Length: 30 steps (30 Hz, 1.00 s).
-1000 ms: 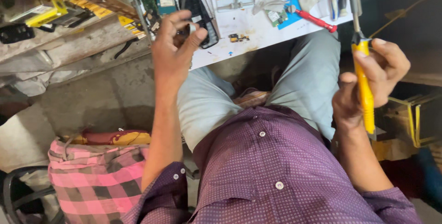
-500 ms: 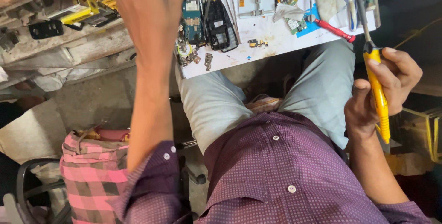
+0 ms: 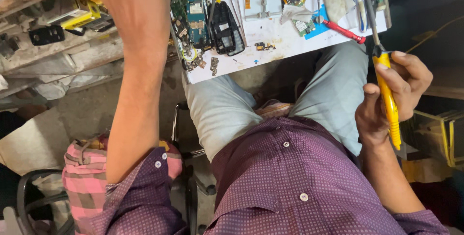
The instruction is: The person sits at a cluttered repair bench and solders a small component onto a phone board using a yellow soldering iron. They hold a spool of solder wire, feed solder to the joint, and use tweezers to position and handle small parts on the work surface.
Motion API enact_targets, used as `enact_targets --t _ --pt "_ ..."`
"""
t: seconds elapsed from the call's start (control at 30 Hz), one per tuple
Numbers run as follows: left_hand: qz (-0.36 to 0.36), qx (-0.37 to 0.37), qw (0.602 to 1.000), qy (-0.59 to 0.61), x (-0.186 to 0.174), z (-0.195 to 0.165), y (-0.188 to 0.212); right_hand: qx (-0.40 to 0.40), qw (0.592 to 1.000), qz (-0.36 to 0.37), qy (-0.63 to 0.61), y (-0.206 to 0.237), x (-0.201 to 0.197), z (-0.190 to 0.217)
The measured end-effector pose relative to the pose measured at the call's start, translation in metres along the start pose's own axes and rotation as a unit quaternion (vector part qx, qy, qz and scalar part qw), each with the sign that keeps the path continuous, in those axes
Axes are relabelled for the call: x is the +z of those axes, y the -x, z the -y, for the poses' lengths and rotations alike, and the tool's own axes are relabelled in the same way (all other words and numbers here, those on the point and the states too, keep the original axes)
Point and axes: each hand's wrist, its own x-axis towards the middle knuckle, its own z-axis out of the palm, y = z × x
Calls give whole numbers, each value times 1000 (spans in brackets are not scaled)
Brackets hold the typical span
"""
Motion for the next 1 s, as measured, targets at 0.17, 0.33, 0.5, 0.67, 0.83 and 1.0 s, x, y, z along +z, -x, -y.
enact_targets --t 0.17,0.33,0.5,0.67,0.83,1.0 --pt "-45 -47 996 64 -47 -25 15 9 1000 5 9 2 -2 -1" --pt "-51 -16 996 68 -39 -14 15 10 1000 7 -4 1 2 -1" --pt "-68 2 998 -15 7 12 8 3 1000 3 -11 2 3 4" --pt "-103 -4 994 -18 24 21 12 10 1000 -2 -8 3 -4 2" --pt "-120 46 991 -47 7 14 15 33 999 -8 -16 -2 -3 -1" --pt "-108 64 990 58 -10 -8 25 4 1000 -18 10 -6 1 -4"
